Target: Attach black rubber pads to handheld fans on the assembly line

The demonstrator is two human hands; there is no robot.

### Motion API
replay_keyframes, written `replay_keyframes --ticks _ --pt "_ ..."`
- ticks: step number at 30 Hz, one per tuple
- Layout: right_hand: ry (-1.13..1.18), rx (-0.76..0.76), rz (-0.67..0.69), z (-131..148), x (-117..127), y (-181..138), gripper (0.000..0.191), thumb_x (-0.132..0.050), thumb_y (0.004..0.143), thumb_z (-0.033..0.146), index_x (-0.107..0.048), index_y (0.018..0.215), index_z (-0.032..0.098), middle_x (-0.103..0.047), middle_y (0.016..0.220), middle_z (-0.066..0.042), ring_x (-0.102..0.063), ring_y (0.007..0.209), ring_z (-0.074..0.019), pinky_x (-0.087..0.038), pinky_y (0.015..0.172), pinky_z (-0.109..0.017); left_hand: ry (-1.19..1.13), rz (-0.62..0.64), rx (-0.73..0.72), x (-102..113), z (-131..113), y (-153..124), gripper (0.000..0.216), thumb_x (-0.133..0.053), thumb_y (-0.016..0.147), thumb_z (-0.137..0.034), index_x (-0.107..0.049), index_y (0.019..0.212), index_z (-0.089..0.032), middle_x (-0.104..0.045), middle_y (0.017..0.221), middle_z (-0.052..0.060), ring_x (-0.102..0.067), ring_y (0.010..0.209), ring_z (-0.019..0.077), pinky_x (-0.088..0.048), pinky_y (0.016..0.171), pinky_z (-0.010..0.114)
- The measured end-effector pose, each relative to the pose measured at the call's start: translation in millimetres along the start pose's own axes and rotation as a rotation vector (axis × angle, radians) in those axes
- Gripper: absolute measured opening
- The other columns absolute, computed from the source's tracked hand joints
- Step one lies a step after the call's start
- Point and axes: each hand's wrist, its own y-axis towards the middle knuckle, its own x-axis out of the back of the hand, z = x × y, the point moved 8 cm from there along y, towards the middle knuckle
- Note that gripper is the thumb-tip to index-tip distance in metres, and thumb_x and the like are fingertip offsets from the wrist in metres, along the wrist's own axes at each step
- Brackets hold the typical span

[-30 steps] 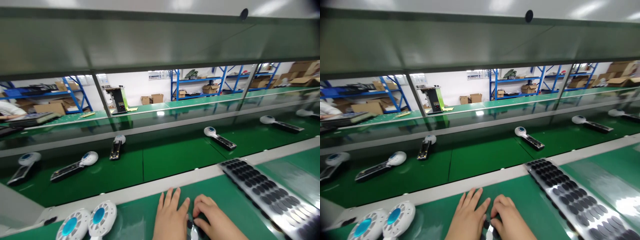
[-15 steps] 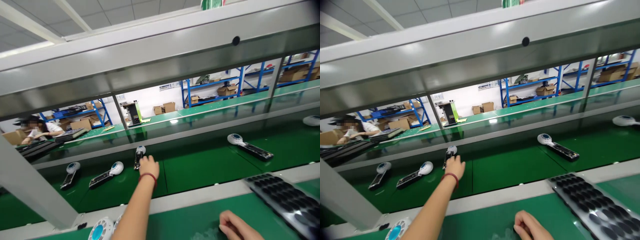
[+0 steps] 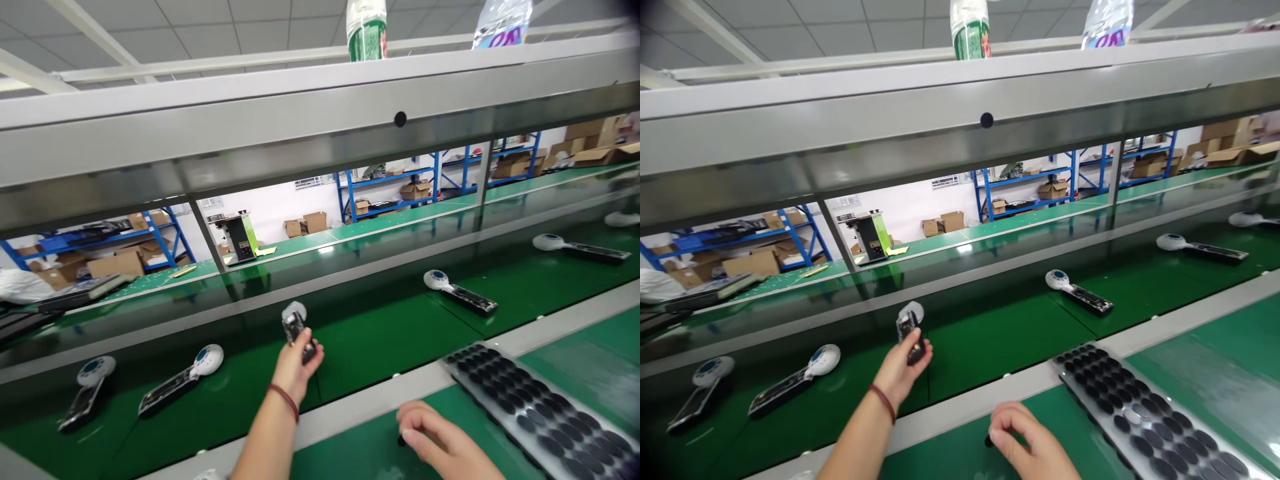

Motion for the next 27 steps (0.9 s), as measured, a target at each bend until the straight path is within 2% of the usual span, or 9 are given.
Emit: replay_keyframes --ticks 3,5,7,10,12,18,24,27 --pt "0.065 0.012 0.034 23.5 2.7 3.9 0.026 -0.051 0.071 0.046 -0.053 0.066 0.021 -0.052 0.120 -0.007 -0.036 0.122 -0.0278 -0.035 0.094 -0.035 -0.122 0.091 -0.039 -25.7 30.6 -63.2 0.033 -0.054 0.078 -0.045 -0.048 0.091 -0.016 -0.062 0.082 0.004 -0.061 0.062 0.0135 -0.052 0.062 0.030" --pt "0.114 0.021 0.076 41.0 -1.9 5.5 0.022 -0.051 0.072 0.042 -0.055 0.066 0.021 -0.048 0.126 -0.008 -0.025 0.129 -0.0263 -0.031 0.098 -0.038 -0.154 0.152 -0.001 -34.5 57.4 -96.3 0.052 -0.062 0.065 -0.056 -0.047 0.093 -0.015 -0.063 0.078 0.006 -0.063 0.062 0.0182 -0.052 0.057 0.031" --pt "0.145 0.021 0.098 56.0 -7.5 6.2 0.018 -0.051 0.073 0.037 -0.055 0.066 0.021 -0.045 0.128 -0.008 -0.029 0.127 -0.0251 -0.030 0.099 -0.039 -0.124 0.173 0.001 -34.9 79.0 -115.2 0.063 -0.068 0.056 -0.054 -0.044 0.099 -0.014 -0.063 0.073 0.006 -0.062 0.058 0.0205 -0.052 0.054 0.032" --pt "0.103 0.002 0.097 65.0 -16.4 6.0 0.014 -0.052 0.074 0.030 -0.054 0.063 0.020 -0.039 0.130 -0.005 -0.041 0.118 -0.0250 -0.031 0.099 -0.039 -0.011 0.135 -0.052 -25.5 99.2 -120.7 0.067 -0.068 0.058 -0.040 -0.036 0.111 -0.014 -0.064 0.080 0.008 -0.062 0.058 0.0212 -0.051 0.058 0.034" --pt "0.046 0.006 0.094 64.0 -22.7 5.0 0.014 -0.051 0.074 0.026 -0.053 0.061 0.021 -0.040 0.128 -0.003 -0.045 0.114 -0.0245 -0.031 0.098 -0.039 0.063 0.097 -0.091 -18.7 106.0 -118.5 0.068 -0.064 0.059 -0.034 -0.034 0.117 -0.014 -0.065 0.089 0.012 -0.063 0.066 0.0223 -0.049 0.064 0.033" --pt "-0.026 -0.024 0.103 51.2 -35.8 1.7 0.017 -0.046 0.075 0.018 -0.052 0.059 0.020 -0.039 0.125 -0.002 -0.052 0.102 -0.0209 -0.040 0.087 -0.035 0.104 0.006 -0.095 -9.9 109.4 -122.5 0.069 -0.057 0.057 -0.033 -0.035 0.119 -0.012 -0.055 0.116 0.017 -0.053 0.105 0.0276 -0.041 0.085 0.033" --pt "-0.047 -0.045 0.090 46.7 -36.3 0.7 0.017 -0.046 0.076 0.017 -0.052 0.061 0.020 -0.039 0.125 0.000 -0.053 0.099 -0.0171 -0.041 0.082 -0.030 0.107 0.012 -0.023 -11.5 113.1 -127.3 0.071 -0.058 0.057 -0.032 -0.034 0.122 -0.016 -0.054 0.118 0.014 -0.053 0.104 0.0275 -0.040 0.086 0.035" --pt "-0.067 -0.044 0.078 46.2 -36.3 0.1 0.018 -0.045 0.077 0.016 -0.052 0.061 0.021 -0.040 0.125 0.002 -0.051 0.102 -0.0165 -0.040 0.082 -0.029 0.114 0.000 -0.007 -10.5 112.7 -127.7 0.070 -0.058 0.057 -0.033 -0.035 0.121 -0.017 -0.055 0.116 0.014 -0.055 0.100 0.0281 -0.043 0.080 0.035"
